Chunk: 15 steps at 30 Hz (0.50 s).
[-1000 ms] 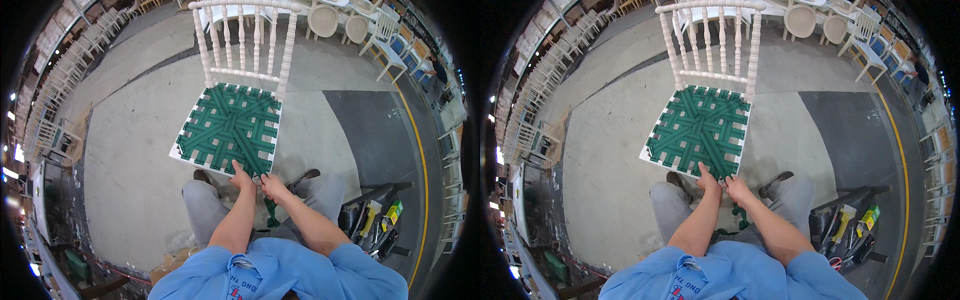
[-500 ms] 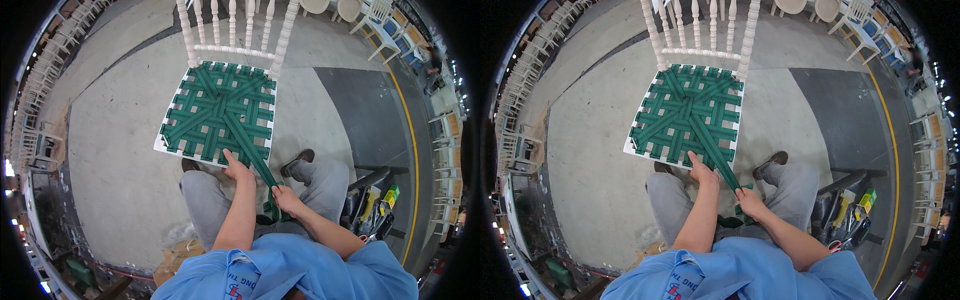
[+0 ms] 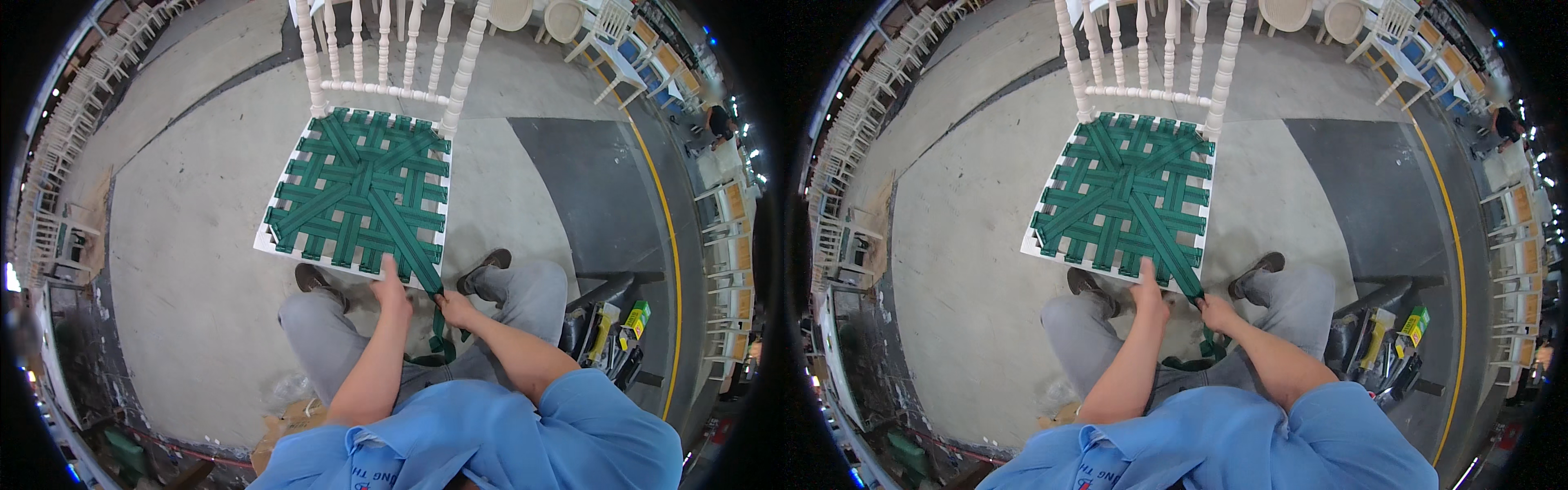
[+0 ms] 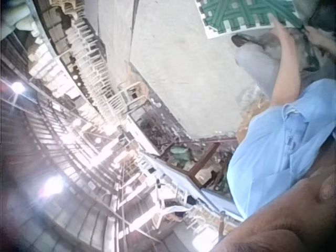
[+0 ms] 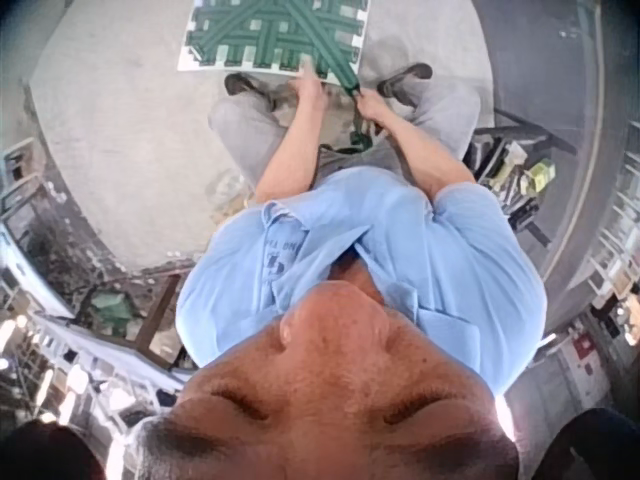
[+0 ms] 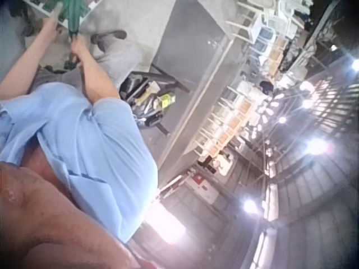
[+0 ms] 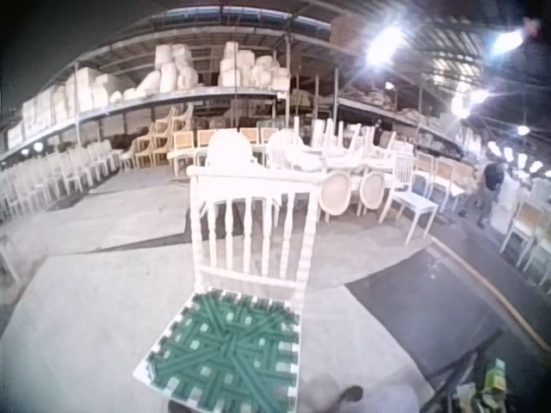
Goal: The person weaves green straps into the seat of a white wooden chair, using a staple gun to secure the straps in place. The person repeatedly threads the straps through the existing weave and staples them to the chair frame.
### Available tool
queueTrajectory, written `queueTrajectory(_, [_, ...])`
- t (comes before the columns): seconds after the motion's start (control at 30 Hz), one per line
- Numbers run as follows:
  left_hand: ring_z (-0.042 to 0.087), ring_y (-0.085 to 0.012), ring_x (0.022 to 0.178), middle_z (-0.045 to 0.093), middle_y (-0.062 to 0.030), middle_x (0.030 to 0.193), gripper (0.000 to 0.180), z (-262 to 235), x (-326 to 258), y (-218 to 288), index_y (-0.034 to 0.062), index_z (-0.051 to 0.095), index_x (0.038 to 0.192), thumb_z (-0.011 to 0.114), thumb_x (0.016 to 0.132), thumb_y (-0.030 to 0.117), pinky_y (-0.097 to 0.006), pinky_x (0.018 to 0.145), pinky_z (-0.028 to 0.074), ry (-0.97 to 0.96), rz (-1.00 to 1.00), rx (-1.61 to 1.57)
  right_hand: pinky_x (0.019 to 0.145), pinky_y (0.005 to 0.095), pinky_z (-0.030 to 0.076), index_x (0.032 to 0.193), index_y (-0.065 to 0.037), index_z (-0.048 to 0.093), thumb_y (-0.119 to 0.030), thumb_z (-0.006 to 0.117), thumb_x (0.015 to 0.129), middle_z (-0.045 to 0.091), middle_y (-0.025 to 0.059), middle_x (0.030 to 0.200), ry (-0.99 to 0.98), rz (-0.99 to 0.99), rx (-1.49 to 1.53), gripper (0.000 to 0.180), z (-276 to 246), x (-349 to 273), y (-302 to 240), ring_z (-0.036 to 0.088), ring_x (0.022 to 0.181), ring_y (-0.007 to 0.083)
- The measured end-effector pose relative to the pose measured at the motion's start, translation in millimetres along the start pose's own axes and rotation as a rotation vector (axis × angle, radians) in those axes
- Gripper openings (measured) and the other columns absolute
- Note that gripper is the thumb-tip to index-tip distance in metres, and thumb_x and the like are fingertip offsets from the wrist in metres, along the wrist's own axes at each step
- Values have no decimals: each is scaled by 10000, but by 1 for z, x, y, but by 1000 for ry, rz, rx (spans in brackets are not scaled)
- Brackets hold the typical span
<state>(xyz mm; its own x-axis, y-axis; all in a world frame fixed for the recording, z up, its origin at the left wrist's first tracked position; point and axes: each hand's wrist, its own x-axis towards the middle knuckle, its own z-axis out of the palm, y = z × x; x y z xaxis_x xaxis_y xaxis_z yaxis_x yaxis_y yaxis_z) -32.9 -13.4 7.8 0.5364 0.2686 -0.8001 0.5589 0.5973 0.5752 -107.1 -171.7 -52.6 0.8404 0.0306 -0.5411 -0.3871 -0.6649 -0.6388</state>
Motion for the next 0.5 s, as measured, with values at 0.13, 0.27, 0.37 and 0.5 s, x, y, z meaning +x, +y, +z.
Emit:
queueTrajectory(0.13, [706,-290,968,727,-187,1191,841,-52,-1,-49,-82,595,1417,819,887,530,-426,861,557,-392,217,971,844,518,517,1137,-19,684,-295,539,1074,725,266,1029,-40,-62,-57,318,2,2,-13,690,992,462])
queueTrajectory(0.27, [698,-475,1156,702,-345,1246,916,-21,-5,-57,-121,705,1225,534,974,743,-515,971,542,-435,229,1395,796,500,553,1158,11,683,-231,547,1033,730,275,997,-117,-66,-69,305,-2,5,1,709,903,433])
queueTrajectory(0.37, [698,-482,1133,735,-333,1120,894,-17,-12,-57,-78,766,1051,403,1030,738,-544,972,537,-370,355,1478,792,514,567,1143,21,687,-242,560,1021,738,287,998,-229,49,70,317,-4,6,-1,723,902,438])
queueTrajectory(0.5, [701,-463,1154,744,-280,1186,790,-20,-6,-44,-9,784,1107,369,1076,662,-564,987,532,-377,343,1690,815,502,573,1163,26,687,-241,558,1027,744,274,1013,-342,158,293,325,-7,3,-27,726,917,422])
